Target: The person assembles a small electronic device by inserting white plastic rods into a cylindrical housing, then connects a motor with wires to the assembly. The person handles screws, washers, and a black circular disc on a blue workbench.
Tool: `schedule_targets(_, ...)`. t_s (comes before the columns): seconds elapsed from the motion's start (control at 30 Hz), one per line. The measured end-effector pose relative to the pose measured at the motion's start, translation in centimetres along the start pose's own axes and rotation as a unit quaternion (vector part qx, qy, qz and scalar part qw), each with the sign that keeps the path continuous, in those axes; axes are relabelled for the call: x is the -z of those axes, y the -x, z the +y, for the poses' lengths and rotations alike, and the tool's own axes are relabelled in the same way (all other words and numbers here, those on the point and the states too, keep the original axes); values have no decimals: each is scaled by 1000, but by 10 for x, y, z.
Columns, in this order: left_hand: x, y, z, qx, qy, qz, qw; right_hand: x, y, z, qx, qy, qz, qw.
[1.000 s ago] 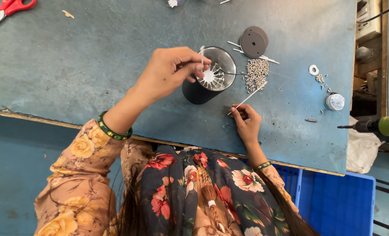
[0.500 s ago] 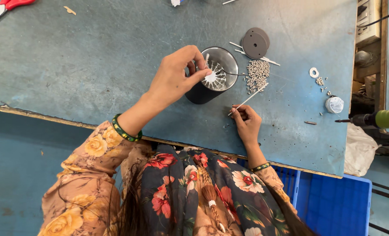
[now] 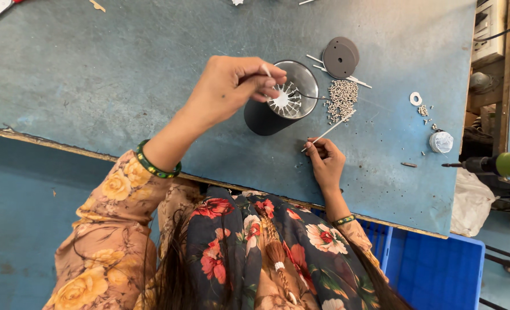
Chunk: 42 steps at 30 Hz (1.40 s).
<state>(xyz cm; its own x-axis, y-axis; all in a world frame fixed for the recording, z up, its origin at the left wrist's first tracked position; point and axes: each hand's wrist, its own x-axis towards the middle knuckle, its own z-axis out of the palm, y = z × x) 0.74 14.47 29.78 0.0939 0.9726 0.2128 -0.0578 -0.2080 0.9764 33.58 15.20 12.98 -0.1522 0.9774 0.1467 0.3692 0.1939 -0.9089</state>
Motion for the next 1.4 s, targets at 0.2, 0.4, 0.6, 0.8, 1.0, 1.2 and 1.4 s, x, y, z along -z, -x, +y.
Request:
schedule_targets(0.2, -8, 0, -14, -95, -132, 78, 984, -1, -2, -2, 6, 13, 3, 1000)
schedule_targets(0.4, -16, -2, -25, -154, -195, 92, 964, -2, -1, -1, 5, 5, 3, 1000)
schedule_targets(0.6, -15, 4, -19, -166, -146, 8, 975, -3, 1, 3, -2, 15, 10, 1000)
schedule_targets(0.8, -9, 13, 2, -191, -239, -5, 952, -7, -1, -28, -18, -81, 20, 996)
schedule_targets(1.0, -24, 8, 13, -212, -376, -28, 902, -9, -9, -127, 202, -80, -12, 976)
schedule_targets(1.2, -32, 19, 7, -192, -384, -18, 903, -17, -33, -182, 304, -84, -1, 949)
schedule_targets(1.4, -28, 26, 2, -192, -369, -4, 909, -3, -37, -174, 323, -37, -20, 945)
